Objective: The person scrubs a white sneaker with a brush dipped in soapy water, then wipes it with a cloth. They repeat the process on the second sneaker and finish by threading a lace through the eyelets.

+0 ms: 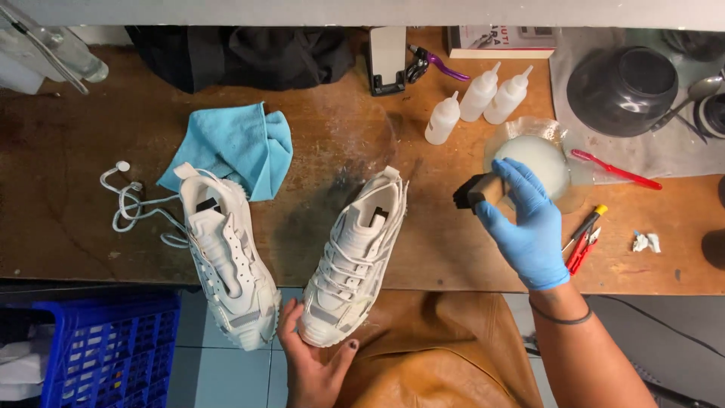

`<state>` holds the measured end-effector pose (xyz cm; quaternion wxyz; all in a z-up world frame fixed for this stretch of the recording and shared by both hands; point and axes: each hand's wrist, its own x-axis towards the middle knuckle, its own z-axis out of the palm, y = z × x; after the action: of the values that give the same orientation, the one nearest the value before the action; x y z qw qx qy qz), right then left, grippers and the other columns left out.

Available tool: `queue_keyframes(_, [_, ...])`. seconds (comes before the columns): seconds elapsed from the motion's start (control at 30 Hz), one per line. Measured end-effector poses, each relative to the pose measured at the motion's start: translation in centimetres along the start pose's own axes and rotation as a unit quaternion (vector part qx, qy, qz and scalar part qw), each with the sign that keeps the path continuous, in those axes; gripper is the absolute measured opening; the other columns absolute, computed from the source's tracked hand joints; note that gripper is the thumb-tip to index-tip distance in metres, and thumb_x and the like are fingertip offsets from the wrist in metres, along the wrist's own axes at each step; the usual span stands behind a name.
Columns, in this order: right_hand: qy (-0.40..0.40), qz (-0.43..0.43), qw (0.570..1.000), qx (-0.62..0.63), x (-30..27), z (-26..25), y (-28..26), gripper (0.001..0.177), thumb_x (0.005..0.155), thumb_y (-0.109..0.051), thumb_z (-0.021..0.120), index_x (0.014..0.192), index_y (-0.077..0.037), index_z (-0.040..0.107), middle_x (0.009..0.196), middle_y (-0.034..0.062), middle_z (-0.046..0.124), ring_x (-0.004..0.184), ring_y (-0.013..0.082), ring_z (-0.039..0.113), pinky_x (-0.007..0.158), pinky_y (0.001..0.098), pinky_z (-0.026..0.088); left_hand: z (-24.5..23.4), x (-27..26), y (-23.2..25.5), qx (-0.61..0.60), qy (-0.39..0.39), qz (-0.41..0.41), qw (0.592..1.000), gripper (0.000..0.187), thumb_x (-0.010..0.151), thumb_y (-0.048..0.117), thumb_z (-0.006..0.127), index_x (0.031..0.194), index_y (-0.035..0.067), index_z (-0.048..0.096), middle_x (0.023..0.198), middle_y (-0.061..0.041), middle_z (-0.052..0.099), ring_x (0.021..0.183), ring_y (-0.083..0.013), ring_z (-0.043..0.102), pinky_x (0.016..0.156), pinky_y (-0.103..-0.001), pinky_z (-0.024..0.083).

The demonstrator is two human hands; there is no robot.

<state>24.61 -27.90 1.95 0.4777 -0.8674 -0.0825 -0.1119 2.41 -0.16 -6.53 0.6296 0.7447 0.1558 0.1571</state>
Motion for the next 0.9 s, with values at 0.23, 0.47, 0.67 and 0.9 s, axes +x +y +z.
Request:
queue_keyframes(0.23, [-0.085, 0.208, 0.917, 0.329, -1.1, 2.8, 1.1, 0.051, 0.09, -0.008, 0.052, 0.139, 0.002, 0.06, 0.127, 0.0118, 0.069, 0.121, 0.023, 0.063, 0.11, 0.0418, 0.053, 2.8, 4.7, 7.2, 0.306, -0.034, 0.237, 0.921, 0.101, 0.074, 0.032, 0.094, 0.148, 0.0, 0.034, 0.16, -0.029, 0.035, 0.146, -0.0497, 0.042, 0.116, -0.06, 0.038])
queue_keyframes(0.47, [-0.074, 0.189, 0.934, 0.295, -0.9, 4.7, 1.7, 0.047, 0.088, -0.018, 0.073, 0.132, -0.004, 0.07, 0.12, 0.0191, 0.07, 0.108, 0.025, 0.066, 0.101, 0.0478, 0.053, 10.9, 13.6, 10.2, 0.456, -0.082, 0.332, 0.822, 0.055, 0.089, 0.045, 0.073, 0.123, 0.002, 0.07, 0.113, -0.019, 0.071, 0.134, -0.0428, 0.054, 0.114, -0.067, 0.03])
queue_keyframes(0.67, [-0.054, 0.223, 0.914, 0.333, -1.0, 3.0, 2.5, 0.043, 0.092, -0.018, 0.068, 0.132, -0.002, 0.07, 0.121, 0.0179, 0.071, 0.105, 0.0237, 0.066, 0.099, 0.0439, 0.055, 14.1, 17.2, 8.2, 0.604, -0.259, 0.138, 0.741, 0.045, 0.097, 0.047, 0.062, 0.088, 0.006, 0.076, 0.08, -0.015, 0.076, 0.101, -0.0339, 0.069, 0.114, -0.052, 0.019])
queue_keyframes(0.9, [-0.017, 0.147, 0.959, 0.24, -1.5, -2.0, 0.3, 0.052, 0.089, -0.006, 0.06, 0.141, -0.002, 0.06, 0.127, 0.008, 0.065, 0.113, 0.0148, 0.058, 0.103, 0.0344, 0.051, 5.8, 11.3, 14.9, 0.357, -0.218, 0.33, 0.846, 0.035, 0.08, 0.045, 0.079, 0.066, 0.017, 0.063, 0.063, 0.0, 0.065, 0.09, -0.0261, 0.062, 0.102, -0.054, 0.026])
